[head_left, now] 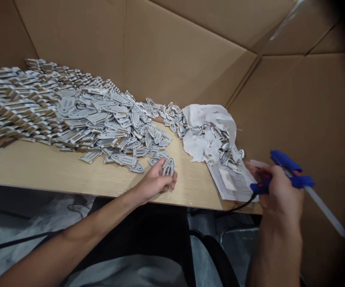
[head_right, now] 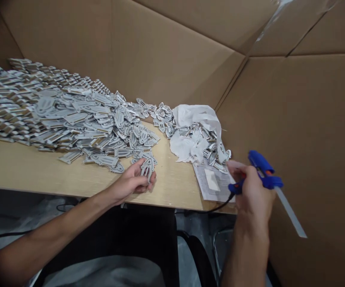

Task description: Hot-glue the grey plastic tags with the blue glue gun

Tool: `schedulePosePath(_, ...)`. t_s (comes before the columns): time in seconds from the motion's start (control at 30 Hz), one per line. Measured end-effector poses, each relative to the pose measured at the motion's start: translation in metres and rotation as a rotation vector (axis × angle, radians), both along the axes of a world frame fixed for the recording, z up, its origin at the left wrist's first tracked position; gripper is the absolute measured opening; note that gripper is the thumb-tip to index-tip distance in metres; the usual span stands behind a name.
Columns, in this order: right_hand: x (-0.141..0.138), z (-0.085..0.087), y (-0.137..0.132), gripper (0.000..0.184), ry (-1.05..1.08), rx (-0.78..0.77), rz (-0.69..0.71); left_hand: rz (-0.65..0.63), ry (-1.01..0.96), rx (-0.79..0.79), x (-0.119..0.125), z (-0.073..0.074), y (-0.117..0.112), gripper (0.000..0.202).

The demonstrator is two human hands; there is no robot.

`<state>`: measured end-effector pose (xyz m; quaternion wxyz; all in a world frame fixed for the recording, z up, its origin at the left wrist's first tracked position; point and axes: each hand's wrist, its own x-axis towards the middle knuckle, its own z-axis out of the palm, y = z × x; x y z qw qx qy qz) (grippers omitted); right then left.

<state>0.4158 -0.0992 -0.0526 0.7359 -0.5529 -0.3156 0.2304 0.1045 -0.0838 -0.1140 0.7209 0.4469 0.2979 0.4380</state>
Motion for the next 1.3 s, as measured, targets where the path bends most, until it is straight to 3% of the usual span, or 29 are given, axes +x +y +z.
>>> schedulePosePath(0.07,0.004,0.001,-0.002,0.038,0.025,0.058,-0.225,0.0,-0.008,0.004,0.002,-0.002,0.001,0.042)
schedulePosePath(0.13,0.001,0.002,-0.003,0.033,0.024,0.013,-0.27,0.001,0.0,0.027,0.003,-0.004,0.002,0.044)
schedulePosePath(0.2,-0.004,0.003,-0.004,0.026,-0.028,-0.042,-0.207,-0.003,0.018,0.061,0.004,-0.007,0.003,0.046)
schedulePosePath(0.43,-0.041,0.004,-0.013,0.024,-0.204,-0.157,0.286,-0.061,0.016,0.128,0.003,-0.012,0.004,0.049)
schedulePosePath(0.63,-0.063,0.004,-0.014,0.027,-0.038,-0.192,0.575,-0.037,0.012,0.104,0.004,-0.013,0.004,0.047)
schedulePosePath(0.93,-0.056,0.006,-0.012,0.028,0.133,-0.257,0.621,-0.024,0.017,0.072,0.003,-0.01,0.004,0.045)
schedulePosePath(1.13,-0.06,0.006,-0.014,0.027,0.07,-0.313,0.652,-0.028,0.067,0.072,0.001,-0.008,0.004,0.053)
schedulePosePath(1.3,-0.078,0.002,-0.017,0.041,0.018,-0.418,0.729,-0.02,0.088,0.07,0.0,-0.006,0.004,0.053)
